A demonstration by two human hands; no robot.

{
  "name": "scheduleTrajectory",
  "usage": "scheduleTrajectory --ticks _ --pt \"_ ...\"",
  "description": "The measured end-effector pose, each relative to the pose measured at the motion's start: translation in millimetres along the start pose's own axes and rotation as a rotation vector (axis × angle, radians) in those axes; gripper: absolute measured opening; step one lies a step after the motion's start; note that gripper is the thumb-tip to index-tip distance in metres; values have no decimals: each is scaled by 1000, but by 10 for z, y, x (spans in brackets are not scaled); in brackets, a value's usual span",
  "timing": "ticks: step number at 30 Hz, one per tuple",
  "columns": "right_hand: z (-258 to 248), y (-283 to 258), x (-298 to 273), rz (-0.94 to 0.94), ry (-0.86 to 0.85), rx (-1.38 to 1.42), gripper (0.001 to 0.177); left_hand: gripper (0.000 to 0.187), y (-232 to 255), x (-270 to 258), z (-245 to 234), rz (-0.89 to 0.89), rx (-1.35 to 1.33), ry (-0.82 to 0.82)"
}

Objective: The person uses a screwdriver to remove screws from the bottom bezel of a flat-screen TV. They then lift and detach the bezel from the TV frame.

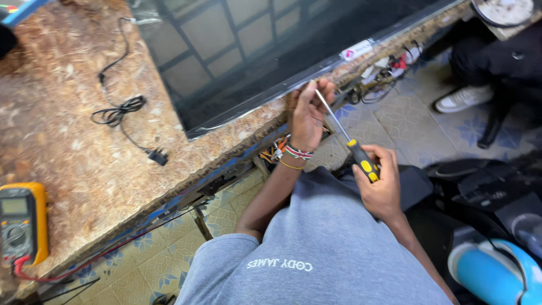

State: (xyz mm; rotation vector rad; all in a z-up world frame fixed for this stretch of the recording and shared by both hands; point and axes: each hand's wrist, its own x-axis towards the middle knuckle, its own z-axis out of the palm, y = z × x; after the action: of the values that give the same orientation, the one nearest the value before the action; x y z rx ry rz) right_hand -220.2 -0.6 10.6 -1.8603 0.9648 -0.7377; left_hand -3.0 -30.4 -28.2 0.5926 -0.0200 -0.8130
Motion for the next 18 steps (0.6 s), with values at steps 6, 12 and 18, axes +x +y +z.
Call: scheduleTrajectory --ticks 6,12,18 --pt "-37 -50 -5 49 -3 91 41 11 132 -67 -41 15 136 -41" --pt "-104 -35 -22 63 -15 189 41 15 133 -81 -84 1 76 -42" --pt "-158 -17 -62 127 18 413 43 18 137 -76 -73 50 139 16"
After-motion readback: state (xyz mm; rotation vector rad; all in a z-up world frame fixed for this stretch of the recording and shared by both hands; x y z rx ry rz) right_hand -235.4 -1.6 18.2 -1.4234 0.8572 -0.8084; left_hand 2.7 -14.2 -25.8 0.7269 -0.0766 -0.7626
